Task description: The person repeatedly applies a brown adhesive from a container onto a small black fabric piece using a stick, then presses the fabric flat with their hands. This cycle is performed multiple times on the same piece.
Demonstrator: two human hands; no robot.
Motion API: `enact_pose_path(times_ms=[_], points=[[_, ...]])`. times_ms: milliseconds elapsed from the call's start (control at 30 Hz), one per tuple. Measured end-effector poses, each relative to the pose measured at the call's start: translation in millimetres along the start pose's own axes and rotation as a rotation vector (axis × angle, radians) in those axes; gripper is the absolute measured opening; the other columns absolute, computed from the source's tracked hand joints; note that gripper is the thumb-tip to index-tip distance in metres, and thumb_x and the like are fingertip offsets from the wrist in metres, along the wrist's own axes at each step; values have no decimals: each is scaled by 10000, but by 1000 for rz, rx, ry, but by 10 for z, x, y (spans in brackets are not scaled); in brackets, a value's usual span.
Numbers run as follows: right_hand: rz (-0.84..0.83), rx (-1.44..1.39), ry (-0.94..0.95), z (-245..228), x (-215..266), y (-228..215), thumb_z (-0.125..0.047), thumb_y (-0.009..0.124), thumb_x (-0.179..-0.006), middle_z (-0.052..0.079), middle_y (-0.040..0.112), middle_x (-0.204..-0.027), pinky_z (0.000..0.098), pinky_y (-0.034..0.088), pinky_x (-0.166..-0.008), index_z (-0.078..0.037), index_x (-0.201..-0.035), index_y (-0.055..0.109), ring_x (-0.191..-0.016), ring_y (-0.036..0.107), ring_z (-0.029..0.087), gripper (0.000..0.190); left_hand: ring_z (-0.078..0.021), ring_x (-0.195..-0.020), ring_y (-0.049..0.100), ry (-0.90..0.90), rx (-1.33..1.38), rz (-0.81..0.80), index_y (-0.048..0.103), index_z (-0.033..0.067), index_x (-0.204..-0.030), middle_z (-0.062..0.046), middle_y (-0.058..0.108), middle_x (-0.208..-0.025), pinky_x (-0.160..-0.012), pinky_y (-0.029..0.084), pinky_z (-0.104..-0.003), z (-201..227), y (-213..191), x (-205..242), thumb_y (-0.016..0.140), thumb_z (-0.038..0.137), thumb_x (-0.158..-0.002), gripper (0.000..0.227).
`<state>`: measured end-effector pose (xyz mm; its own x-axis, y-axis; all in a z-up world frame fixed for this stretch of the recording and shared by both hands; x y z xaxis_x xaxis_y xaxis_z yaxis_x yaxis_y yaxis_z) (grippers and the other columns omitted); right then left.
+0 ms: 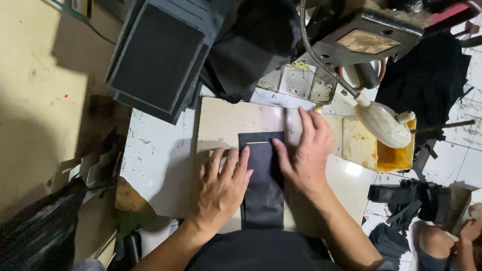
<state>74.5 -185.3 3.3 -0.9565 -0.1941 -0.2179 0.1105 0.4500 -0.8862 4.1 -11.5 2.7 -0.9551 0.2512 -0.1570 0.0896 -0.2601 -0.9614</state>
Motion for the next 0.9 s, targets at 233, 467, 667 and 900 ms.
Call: enact_pose_path(times_ms=[233,467,667,900], points=[[33,2,-12,13,94,-17,-302,747,-911,265,419,-1443,496,296,-1099,19,-1514,372,-1272,431,401,779,-378,-1406,376,18,68,60,538,132,-1485,-116,429,-1531,-1126,381,-572,244,104,-87,739,342,-935,622],[52,-45,-34,171,82,-213,-178,714,-920,238,470,-1391,454,304,-1068,57,-1497,379,-1226,438,355,708,-441,-1486,179,-9,100,-57,467,143,-1527,-130,282,-1626,-1203,224,-668,-124,79,19,545,422,-1006,595],[154,-108,-150,106,124,-3,-371,883,-803,191,489,-1370,475,346,-1065,-34,-1502,458,-1185,486,362,885,-381,-1324,473,30,306,152,685,167,-1305,-106,560,-1318,-1053,399,-524,-274,-13,-138,592,108,-969,353],[108,115,-259,-213,90,280,-515,925,-711,151,450,-1441,466,370,-983,-148,-1532,477,-1230,478,368,1005,-345,-1242,492,45,380,79,712,162,-1096,-51,581,-1130,-941,434,-492,-309,-23,-220,580,-3,-863,315]])
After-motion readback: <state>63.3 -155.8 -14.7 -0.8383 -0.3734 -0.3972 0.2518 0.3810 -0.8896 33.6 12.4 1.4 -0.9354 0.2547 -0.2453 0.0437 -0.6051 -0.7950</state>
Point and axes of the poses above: each hand's wrist, its own x-axis away from the middle knuckle, its own y-axis out of the palm, z = x × y, the point moved 4 cm from there along -x, towards the middle knuckle
